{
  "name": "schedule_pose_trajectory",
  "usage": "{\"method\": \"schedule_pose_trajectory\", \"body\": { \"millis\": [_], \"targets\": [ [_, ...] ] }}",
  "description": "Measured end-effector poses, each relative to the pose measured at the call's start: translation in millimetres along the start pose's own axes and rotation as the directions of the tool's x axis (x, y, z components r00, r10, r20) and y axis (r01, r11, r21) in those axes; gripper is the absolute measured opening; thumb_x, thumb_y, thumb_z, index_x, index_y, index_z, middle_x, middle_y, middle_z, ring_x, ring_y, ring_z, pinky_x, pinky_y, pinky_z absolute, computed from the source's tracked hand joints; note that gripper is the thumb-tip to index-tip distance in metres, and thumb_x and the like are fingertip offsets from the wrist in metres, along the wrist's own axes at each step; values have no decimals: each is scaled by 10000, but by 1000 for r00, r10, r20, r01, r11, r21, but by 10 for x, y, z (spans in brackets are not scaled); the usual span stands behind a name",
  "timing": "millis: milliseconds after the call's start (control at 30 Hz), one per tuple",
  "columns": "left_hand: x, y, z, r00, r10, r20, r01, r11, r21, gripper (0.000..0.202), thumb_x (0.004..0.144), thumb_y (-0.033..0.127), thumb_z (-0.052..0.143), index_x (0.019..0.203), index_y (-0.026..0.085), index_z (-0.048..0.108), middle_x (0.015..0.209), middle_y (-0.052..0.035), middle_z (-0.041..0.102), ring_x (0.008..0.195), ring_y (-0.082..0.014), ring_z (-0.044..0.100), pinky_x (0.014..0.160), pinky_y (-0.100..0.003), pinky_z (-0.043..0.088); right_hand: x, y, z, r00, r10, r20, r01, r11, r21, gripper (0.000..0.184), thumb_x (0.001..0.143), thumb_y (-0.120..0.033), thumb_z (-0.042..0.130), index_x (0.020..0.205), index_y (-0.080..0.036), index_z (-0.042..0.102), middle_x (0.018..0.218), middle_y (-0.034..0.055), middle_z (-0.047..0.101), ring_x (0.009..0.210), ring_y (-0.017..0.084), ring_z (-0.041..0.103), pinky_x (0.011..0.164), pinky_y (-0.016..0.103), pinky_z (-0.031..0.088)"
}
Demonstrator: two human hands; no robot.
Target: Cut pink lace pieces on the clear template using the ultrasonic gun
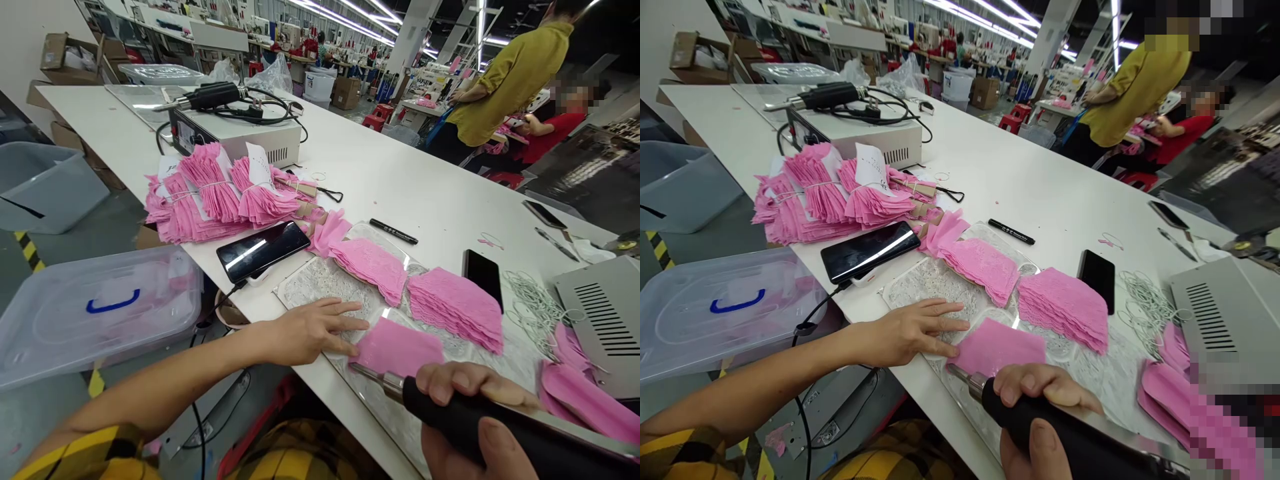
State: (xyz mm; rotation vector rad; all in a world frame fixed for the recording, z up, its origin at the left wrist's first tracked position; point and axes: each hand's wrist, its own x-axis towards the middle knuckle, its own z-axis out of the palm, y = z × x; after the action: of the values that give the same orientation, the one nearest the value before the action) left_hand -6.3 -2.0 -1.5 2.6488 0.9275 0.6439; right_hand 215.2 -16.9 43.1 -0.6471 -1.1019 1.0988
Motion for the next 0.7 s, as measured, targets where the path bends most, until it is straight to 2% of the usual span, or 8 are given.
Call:
{"method": "schedule_pose_trajectory", "body": {
  "millis": [200,367,433,533,600,700],
  "targets": [
    [0,-9,8,999,3,34,-3,1000,0,568,728,-65,451,1164,233,660,1461,-28,447,1443,-234,223,1155,-438,262,5,8,-8,999,-44,23,44,999,-19,156,780,-248,661,783,-197,514,744,-24,490,596,105,507,553,301,516],
    [11,-14,-4,1000,-3,25,4,1000,-16,583,718,-68,436,1164,236,654,1454,-25,457,1438,-228,239,1154,-440,268,3,-4,-16,1000,-20,0,20,999,-25,142,770,-262,659,822,-210,538,749,-26,474,607,114,502,562,322,510],
    [-2,-4,-24,1000,5,-28,-6,999,-35,603,684,-76,422,1159,216,650,1436,-40,478,1428,-228,268,1135,-430,310,23,-31,-16,998,4,-56,-6,1000,-27,157,746,-276,666,838,-214,556,755,-25,466,606,116,495,564,331,506],
    [-48,44,-44,986,15,-167,-24,998,-51,552,683,-82,405,1104,173,657,1354,-82,558,1374,-227,373,1080,-399,394,76,-76,-19,989,30,-144,-36,999,-36,169,698,-270,677,810,-214,564,752,-26,459,597,117,485,565,337,497],
    [-83,99,-34,970,19,-244,-28,999,-36,496,712,-81,402,1060,164,657,1266,-96,615,1300,-223,463,1039,-385,435,110,-89,-19,986,34,-164,-42,998,-45,165,686,-258,675,801,-219,563,749,-28,457,591,116,486,575,342,500],
    [-116,187,21,953,20,-302,-19,1000,5,442,750,-75,417,1049,165,638,1152,-97,652,1176,-212,540,983,-368,466,138,-71,3,989,33,-146,-44,997,-69,143,708,-253,658,810,-224,562,749,-29,462,595,117,501,583,342,511]
  ]
}}
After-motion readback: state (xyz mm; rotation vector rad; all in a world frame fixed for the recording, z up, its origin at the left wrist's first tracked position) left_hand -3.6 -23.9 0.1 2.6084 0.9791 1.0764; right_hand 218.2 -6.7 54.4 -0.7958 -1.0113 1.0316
